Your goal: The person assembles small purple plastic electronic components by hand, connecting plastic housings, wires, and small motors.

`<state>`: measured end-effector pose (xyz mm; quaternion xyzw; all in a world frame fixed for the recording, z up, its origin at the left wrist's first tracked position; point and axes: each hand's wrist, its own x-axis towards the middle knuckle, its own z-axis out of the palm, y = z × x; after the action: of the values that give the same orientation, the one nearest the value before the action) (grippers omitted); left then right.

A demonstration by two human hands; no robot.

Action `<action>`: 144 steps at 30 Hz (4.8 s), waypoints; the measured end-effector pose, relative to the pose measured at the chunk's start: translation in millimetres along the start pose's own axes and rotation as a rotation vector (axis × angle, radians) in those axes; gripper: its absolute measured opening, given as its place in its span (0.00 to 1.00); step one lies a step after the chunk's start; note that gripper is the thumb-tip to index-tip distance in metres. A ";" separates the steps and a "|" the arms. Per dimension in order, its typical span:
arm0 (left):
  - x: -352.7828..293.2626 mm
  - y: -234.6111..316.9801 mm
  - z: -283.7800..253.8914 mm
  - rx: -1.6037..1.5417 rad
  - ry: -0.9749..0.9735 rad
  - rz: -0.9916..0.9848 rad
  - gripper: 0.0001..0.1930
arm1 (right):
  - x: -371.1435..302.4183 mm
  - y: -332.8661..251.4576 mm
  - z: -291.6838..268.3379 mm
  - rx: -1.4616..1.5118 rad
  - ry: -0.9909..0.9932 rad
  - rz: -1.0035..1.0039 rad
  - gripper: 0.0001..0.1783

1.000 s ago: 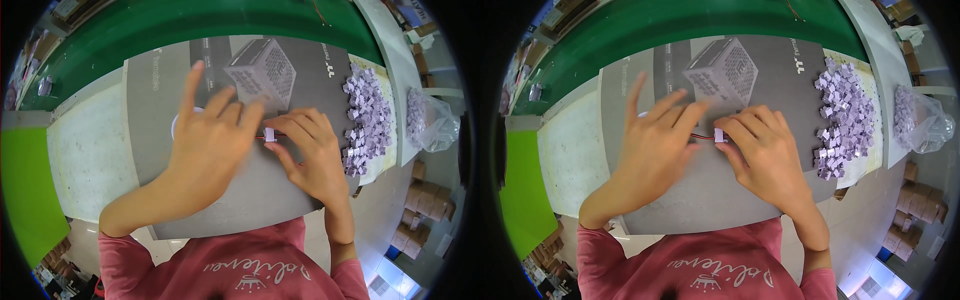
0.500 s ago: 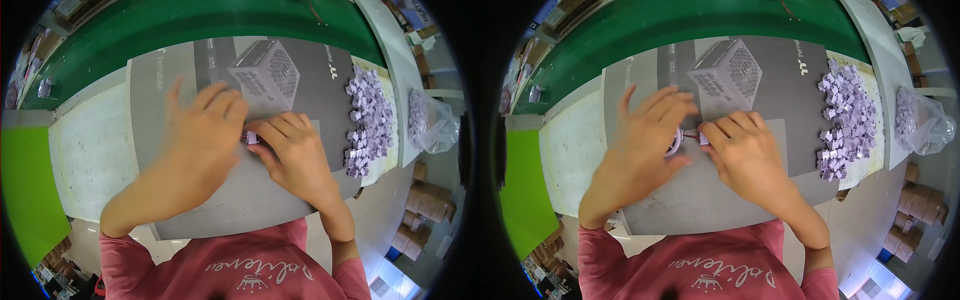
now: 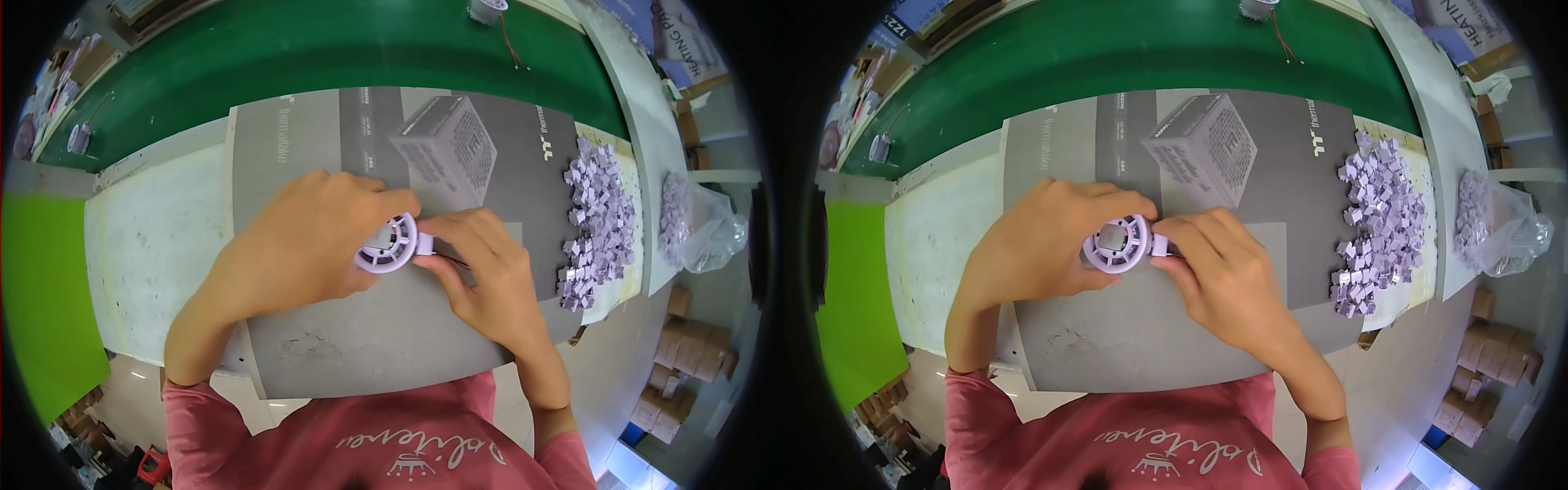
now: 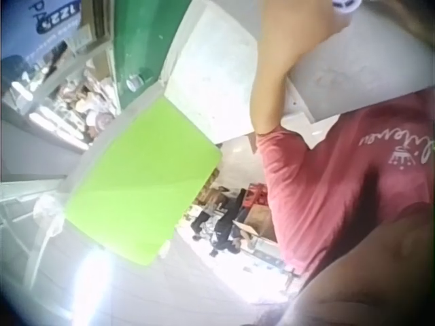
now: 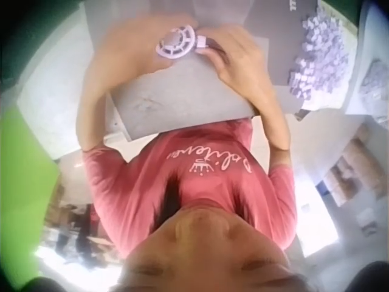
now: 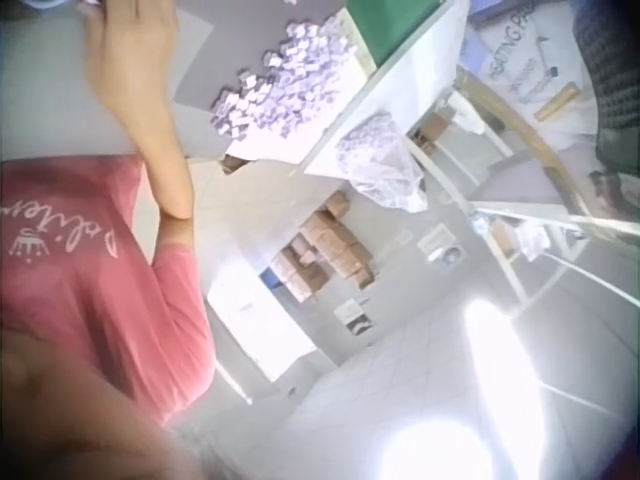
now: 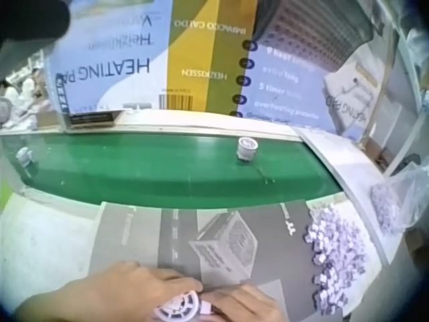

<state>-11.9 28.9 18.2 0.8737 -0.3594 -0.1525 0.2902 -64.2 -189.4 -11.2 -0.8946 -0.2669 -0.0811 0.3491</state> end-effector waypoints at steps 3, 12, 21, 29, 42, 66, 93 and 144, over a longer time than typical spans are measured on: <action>4.0 -6.8 -2.7 -0.178 0.077 0.075 0.30 | -1.0 -0.4 -7.0 0.006 0.094 0.010 0.19; 5.6 7.4 -15.1 -0.483 0.051 -0.058 0.31 | -1.0 -9.2 -26.4 0.024 0.182 -0.022 0.22; 3.2 24.3 -9.7 -0.583 0.226 0.010 0.33 | -1.5 -20.8 -34.4 0.071 0.329 0.027 0.29; 5.4 28.2 -0.9 -0.509 0.303 0.163 0.34 | -3.4 -16.6 -50.2 0.007 0.317 -0.158 0.30; 7.1 29.1 4.6 -0.825 0.284 0.208 0.33 | 0.7 -28.6 -70.5 -0.008 0.224 -0.149 0.31; -2.8 46.5 11.6 -0.170 0.441 0.339 0.35 | 46.7 -50.3 -68.1 0.060 0.153 0.063 0.34; 10.3 36.1 12.5 -0.121 0.527 0.231 0.34 | 5.9 -10.1 -82.8 0.117 0.067 0.111 0.25; -22.3 21.4 14.1 0.665 0.400 -0.203 0.10 | -53.8 41.9 -91.7 1.158 0.118 0.415 0.16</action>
<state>-45.7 27.1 21.7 0.9635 -0.2375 0.1173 0.0391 -83.5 -298.9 14.8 -0.5870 -0.0681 0.0975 0.8008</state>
